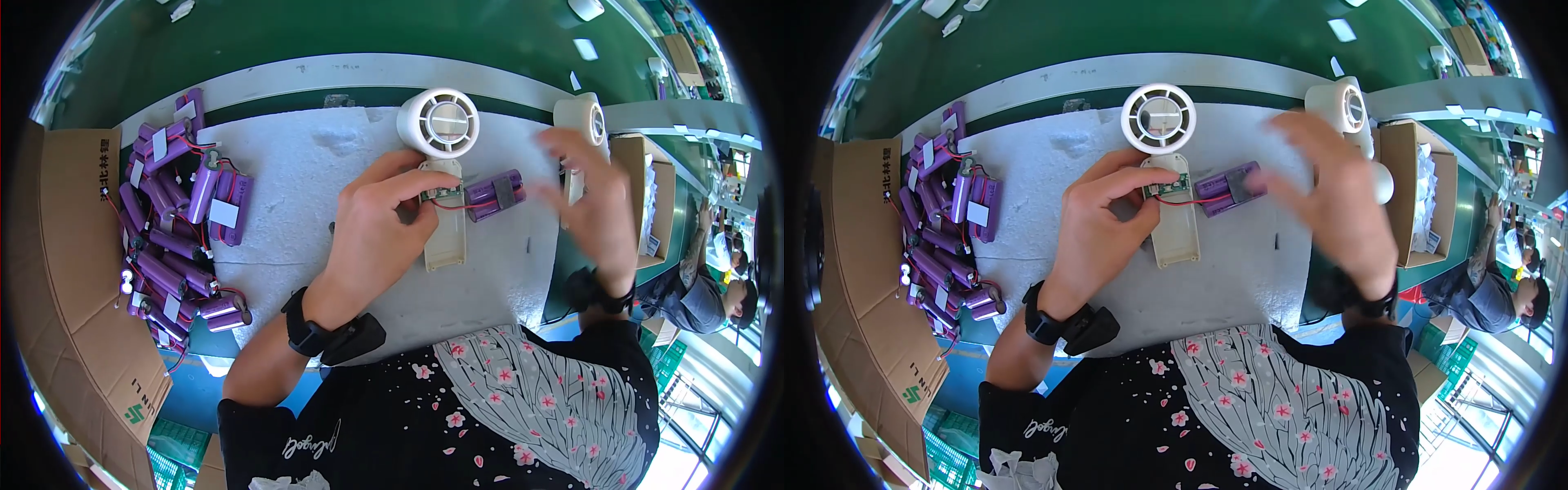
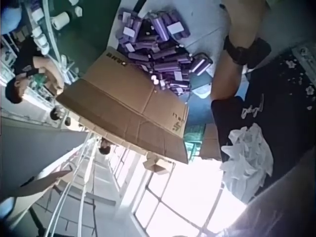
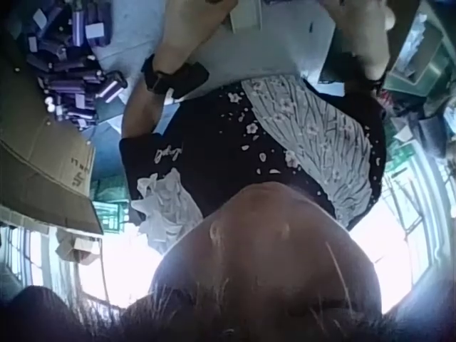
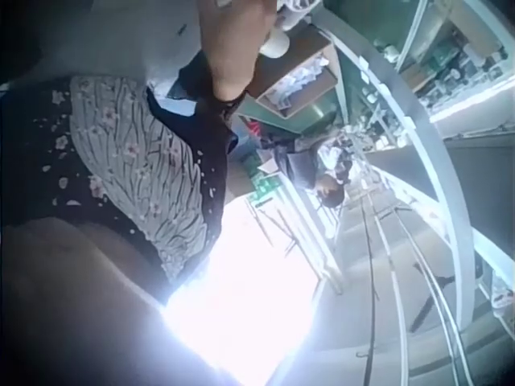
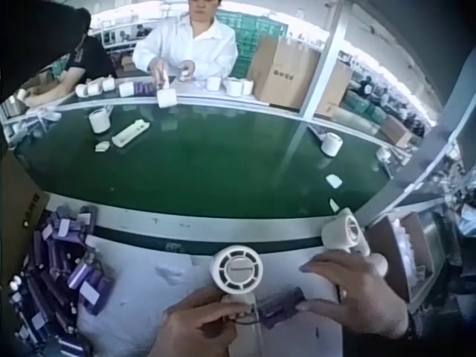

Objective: The person assembles a handheld fan by plugging a battery pack into the circuit board and pressing it into the housing. They then fit the circuit board into its slot, test the device, and set it aside on the assembly line.

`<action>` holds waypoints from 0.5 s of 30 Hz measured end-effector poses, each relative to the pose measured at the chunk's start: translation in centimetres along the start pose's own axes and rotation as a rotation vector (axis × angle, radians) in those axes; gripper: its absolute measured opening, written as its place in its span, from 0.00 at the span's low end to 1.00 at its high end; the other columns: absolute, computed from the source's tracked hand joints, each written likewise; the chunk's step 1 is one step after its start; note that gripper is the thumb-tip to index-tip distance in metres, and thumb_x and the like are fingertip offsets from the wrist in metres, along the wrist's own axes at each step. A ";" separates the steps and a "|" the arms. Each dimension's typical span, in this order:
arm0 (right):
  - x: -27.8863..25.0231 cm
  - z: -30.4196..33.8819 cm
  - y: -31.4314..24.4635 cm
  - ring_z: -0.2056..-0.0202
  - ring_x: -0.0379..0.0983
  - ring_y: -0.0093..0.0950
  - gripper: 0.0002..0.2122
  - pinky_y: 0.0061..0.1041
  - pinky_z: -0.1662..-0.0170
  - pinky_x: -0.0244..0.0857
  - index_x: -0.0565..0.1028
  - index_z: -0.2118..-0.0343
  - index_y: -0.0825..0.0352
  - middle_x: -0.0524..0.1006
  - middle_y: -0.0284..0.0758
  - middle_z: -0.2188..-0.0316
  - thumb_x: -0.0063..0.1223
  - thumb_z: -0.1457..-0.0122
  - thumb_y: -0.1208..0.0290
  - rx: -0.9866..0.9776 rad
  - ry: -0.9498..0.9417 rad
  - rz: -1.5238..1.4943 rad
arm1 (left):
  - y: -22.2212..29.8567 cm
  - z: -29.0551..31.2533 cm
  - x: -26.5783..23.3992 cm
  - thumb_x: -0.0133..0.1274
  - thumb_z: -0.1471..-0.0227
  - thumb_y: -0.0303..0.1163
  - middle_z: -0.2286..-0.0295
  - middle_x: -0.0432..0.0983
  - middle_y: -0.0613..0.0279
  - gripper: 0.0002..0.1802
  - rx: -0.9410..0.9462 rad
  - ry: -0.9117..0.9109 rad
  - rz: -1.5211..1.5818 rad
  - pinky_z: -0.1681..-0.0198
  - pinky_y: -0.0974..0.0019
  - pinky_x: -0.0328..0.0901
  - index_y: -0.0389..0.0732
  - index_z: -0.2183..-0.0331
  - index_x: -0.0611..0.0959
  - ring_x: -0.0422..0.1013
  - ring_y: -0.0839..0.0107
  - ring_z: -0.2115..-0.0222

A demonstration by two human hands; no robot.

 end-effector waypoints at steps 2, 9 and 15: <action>2.4 0.6 -0.7 0.63 0.74 0.32 0.24 0.30 0.60 0.68 0.74 0.55 0.66 0.77 0.37 0.63 0.65 0.59 0.81 -0.188 -0.101 -0.025 | -0.1 -0.1 0.0 0.53 0.59 0.15 0.60 0.77 0.57 0.18 -0.004 0.005 0.004 0.67 0.73 0.70 0.40 0.63 0.85 0.76 0.73 0.71; 2.7 0.5 0.2 0.55 0.74 0.35 0.25 0.31 0.56 0.69 0.75 0.55 0.67 0.76 0.39 0.61 0.68 0.62 0.79 -0.206 -0.385 -0.177 | -0.1 -0.6 -0.3 0.54 0.60 0.16 0.61 0.77 0.56 0.18 0.033 0.026 -0.041 0.66 0.71 0.71 0.41 0.63 0.86 0.76 0.70 0.70; 2.9 1.8 0.0 0.54 0.74 0.34 0.30 0.30 0.58 0.72 0.66 0.45 0.67 0.75 0.41 0.61 0.64 0.53 0.79 0.342 -0.764 -0.957 | 0.0 -0.6 -1.0 0.56 0.60 0.16 0.60 0.77 0.55 0.21 0.025 -0.031 -0.098 0.66 0.72 0.71 0.44 0.61 0.86 0.77 0.72 0.70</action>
Point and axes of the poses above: each hand's wrist, its own z-axis away from the middle knuckle, its own x-axis out of the palm, y = z × x, the point moved 1 cm from there along -z, towards the middle knuckle
